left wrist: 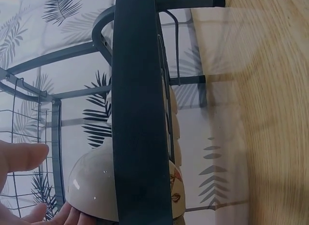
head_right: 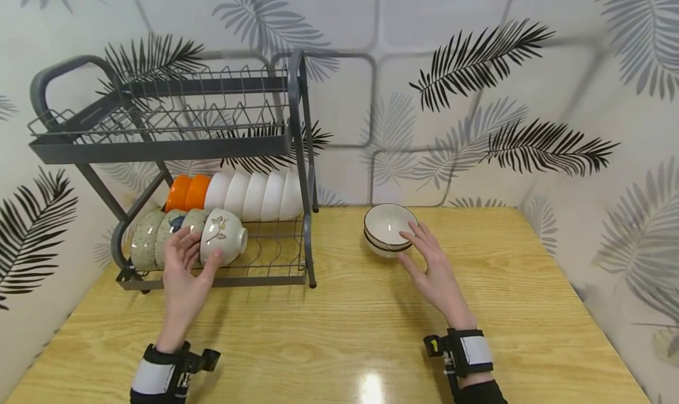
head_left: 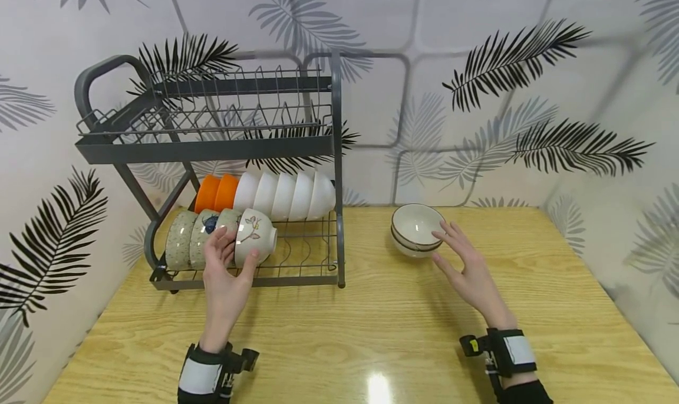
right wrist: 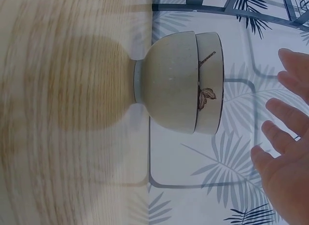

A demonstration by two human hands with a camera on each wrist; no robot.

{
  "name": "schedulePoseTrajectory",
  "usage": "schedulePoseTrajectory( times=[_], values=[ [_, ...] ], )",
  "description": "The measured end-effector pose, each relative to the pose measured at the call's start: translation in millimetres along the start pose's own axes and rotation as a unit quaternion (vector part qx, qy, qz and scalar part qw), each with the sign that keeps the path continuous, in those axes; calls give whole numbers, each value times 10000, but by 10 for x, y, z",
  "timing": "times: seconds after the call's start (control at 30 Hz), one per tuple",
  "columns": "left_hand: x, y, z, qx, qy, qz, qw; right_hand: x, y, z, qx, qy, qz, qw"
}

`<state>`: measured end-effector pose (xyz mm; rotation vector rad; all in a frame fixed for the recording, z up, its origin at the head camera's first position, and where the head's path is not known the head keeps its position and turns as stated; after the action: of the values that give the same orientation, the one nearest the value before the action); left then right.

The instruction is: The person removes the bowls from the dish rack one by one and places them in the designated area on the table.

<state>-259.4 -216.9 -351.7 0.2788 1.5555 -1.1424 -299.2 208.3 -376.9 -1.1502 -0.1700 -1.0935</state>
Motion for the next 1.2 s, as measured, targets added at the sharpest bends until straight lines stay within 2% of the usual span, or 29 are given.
schedulePoseTrajectory(
  times=[0.13,0.3,0.43,0.63,0.8,1.2],
  values=[
    [21,-8,-9,149,-257,81,9995,7,-9,9,-80,-135,-8,9999],
    [27,-29,-42,339,-755,37,9966,34,-17,20,-176,-227,28,9996],
    [30,-99,-26,77,-1155,-64,9933,57,-22,9,-173,-246,37,9995],
    [26,-201,-11,-440,-1713,-257,9839,44,-25,3,-161,-269,-23,9995],
    [11,-220,-31,-580,-1806,-318,9813,18,-20,15,-171,-277,-34,9995],
    [125,-234,-19,-565,-1537,93,9865,30,-15,12,-156,-271,-9,9995]
  ],
)
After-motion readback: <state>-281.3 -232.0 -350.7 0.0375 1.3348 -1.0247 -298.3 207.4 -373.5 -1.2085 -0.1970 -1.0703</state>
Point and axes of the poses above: each hand's wrist, its own y-axis away from the middle knuckle, its own z-axis out of the back of the hand, x = y × z, the point moved 10 cm from there along -y, towards the middle knuckle, and after that the axes turned 13 degrees about -x, right-handed, at the moved point
